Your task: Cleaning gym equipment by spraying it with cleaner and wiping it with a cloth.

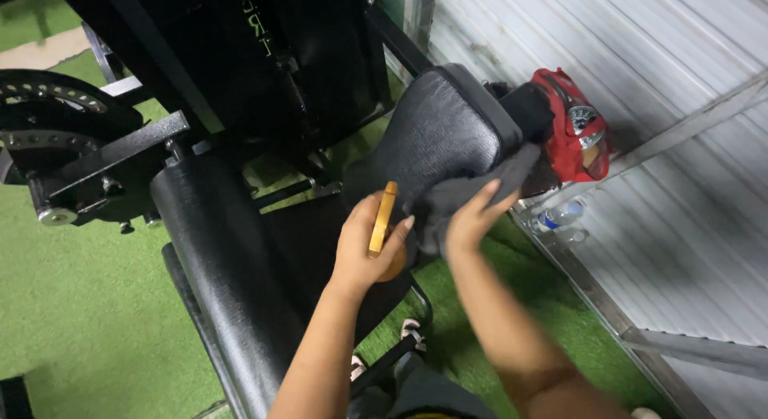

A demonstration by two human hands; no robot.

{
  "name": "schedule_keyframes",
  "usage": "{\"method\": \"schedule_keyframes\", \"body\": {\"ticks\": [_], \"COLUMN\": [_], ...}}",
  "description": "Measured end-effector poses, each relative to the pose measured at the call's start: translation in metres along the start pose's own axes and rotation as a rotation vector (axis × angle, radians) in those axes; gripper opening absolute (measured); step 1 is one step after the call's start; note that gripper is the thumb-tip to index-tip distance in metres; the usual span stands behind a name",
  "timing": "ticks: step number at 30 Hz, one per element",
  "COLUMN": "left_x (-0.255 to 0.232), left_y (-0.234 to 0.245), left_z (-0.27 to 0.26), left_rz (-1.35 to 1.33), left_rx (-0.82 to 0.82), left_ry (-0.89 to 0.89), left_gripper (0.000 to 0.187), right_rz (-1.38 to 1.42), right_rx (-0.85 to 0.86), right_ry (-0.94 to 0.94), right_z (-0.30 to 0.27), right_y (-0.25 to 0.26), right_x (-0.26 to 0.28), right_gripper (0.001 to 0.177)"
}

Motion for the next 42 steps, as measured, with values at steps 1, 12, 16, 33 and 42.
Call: {"method": "schedule_keyframes", "body": {"ticks": [1,12,16,33,42], "left_x": [0.003,0.060,0.098,0.145,0.161], "left_y": [-0.001,0.007,0.010,0.004,0.006], "left_z": [-0.001,-0.018,-0.035,-0.060,-0.065], "left_rz": [0.015,0.108,0.133,0.189,0.249], "left_rx": [0.031,0.175,0.131,0.211,0.261], "left_ry": [0.032,0.040,0.135,0.226,0.271], "left_gripper": [0.047,0.048,0.049,0.049,0.050], "right_rz": [0.049,0.386,0.699,0.422,1.022], "right_rx": [0.016,0.333,0.594,0.040,-0.126], "right_ry": [-0.062,-0.765,-1.225,-1.127,-1.583], "right_z": [-0.016,-0.123,-0.158,-0.167,-0.279], "right_y": [0.000,0.078,0.020,0.066,-0.023], "right_x": [-0.007,-0.369,-0.388,-0.285,-0.137], "right_gripper": [0.071,0.037,0.039,0.034,0.049]}}
Point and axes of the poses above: each hand's wrist, its own z-axis towards the middle knuckle, its own y-axis out of the back of the hand, x = y × z, the point moved 8 cm from there along z, towards the middle knuckle, and after that the axes turned 8 degrees about -x, right-handed, at the moved point
